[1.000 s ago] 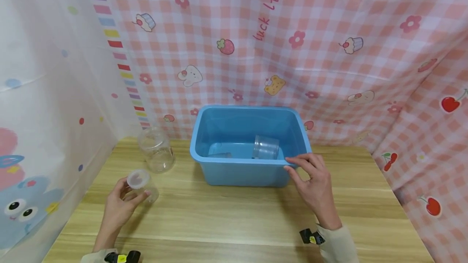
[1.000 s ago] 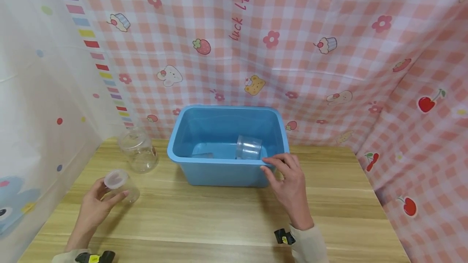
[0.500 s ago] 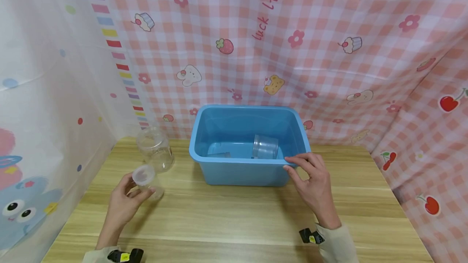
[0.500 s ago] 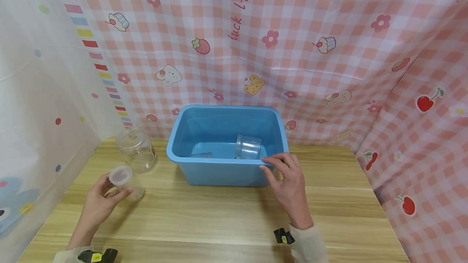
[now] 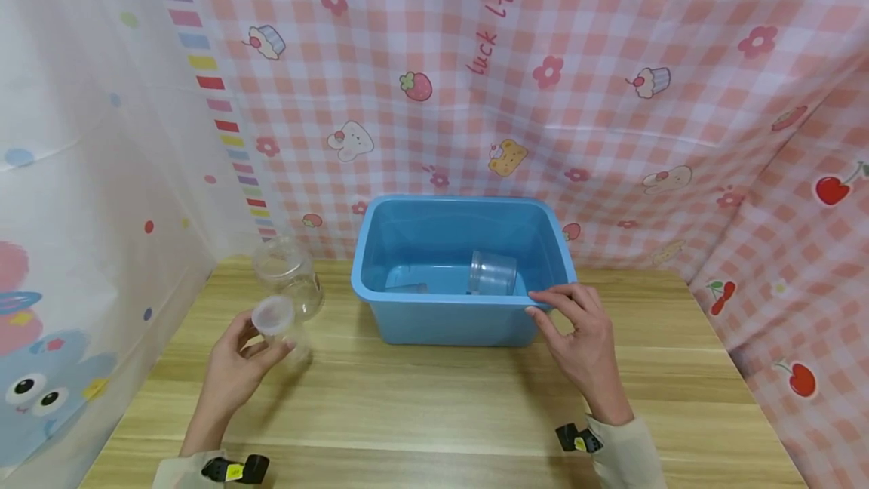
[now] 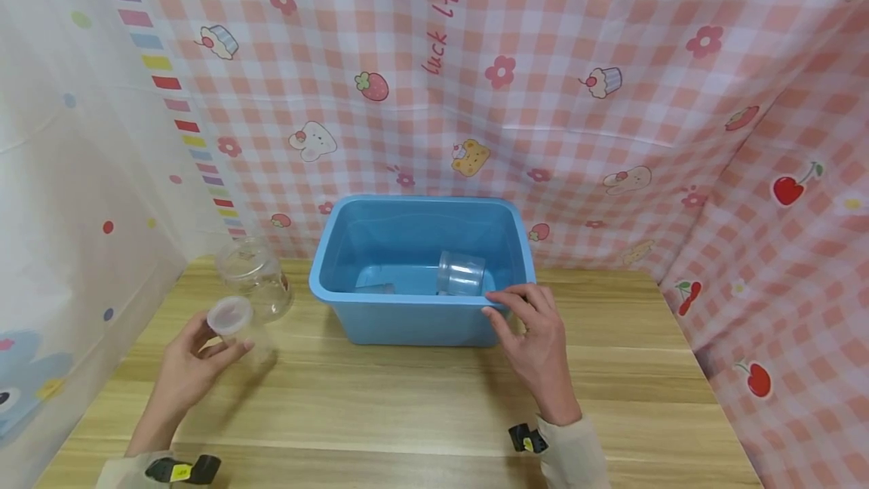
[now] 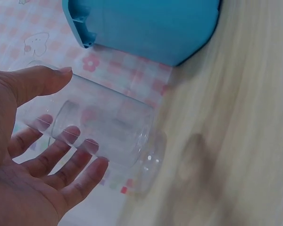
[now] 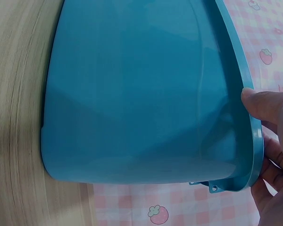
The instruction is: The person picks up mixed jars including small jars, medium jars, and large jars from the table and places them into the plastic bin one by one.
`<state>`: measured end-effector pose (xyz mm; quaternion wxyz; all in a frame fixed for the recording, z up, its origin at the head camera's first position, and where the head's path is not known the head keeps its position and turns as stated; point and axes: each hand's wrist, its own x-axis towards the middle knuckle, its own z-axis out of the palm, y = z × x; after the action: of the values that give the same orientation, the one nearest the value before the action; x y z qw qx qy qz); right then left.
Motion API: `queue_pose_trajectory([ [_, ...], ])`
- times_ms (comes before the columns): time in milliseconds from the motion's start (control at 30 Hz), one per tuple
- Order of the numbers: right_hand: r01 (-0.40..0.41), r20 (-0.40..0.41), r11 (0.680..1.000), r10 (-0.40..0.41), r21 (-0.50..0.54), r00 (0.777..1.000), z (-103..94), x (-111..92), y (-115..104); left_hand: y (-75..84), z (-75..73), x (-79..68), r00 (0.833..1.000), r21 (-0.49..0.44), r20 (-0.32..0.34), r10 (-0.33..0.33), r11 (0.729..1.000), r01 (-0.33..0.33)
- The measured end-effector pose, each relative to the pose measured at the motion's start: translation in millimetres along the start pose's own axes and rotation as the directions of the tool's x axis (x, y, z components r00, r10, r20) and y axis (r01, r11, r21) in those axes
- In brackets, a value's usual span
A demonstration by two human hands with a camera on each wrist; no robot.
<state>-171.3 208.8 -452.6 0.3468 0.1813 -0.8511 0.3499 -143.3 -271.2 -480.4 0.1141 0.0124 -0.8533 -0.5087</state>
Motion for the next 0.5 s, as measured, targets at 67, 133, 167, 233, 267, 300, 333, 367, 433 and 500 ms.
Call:
queue_pose_trajectory([
  [67,0.001,0.002,1.0,-0.001,-0.001,1.0,0.1,0,0,2.6,0.3,1.4,1.0,0.012,-0.007,0.009,1.0,-0.008],
  [133,0.002,0.002,1.0,-0.002,-0.001,1.0,0.3,0,1,5.7,0.7,3.1,1.0,0.021,-0.014,0.009,1.0,-0.009],
  [167,0.001,0.003,1.0,-0.001,0.0,1.0,0.3,0,1,7.3,1.0,4.0,1.0,0.02,-0.015,0.009,1.0,-0.009],
  [233,-0.002,0.004,1.0,0.002,-0.001,1.0,0.1,0,0,10.1,1.4,5.8,1.0,0.023,-0.015,0.015,1.0,-0.015],
  [267,-0.003,0.004,1.0,0.003,0.0,1.0,0.0,0,0,11.5,1.7,6.8,1.0,0.022,-0.015,0.019,1.0,-0.019],
  [300,-0.004,0.004,1.0,0.004,-0.001,1.0,0.0,0,0,12.8,1.9,7.8,1.0,0.022,-0.015,0.023,1.0,-0.023],
  [333,-0.005,0.005,1.0,0.005,-0.002,1.0,0.0,0,0,14.0,2.1,8.7,0.999,0.022,-0.015,0.029,0.999,-0.029],
  [367,-0.005,0.005,1.0,0.005,-0.001,1.0,0.0,0,0,15.1,2.2,9.4,0.999,0.018,-0.015,0.034,0.999,-0.034],
  [433,-0.002,0.003,1.0,0.002,0.001,1.0,0.2,0,0,17.3,2.2,11.1,0.999,0.018,-0.02,0.042,0.999,-0.042],
  [500,0.0,0.001,1.0,0.0,0.001,1.0,0.3,0,0,20.1,2.0,12.4,0.998,0.015,-0.029,0.049,0.999,-0.048],
])
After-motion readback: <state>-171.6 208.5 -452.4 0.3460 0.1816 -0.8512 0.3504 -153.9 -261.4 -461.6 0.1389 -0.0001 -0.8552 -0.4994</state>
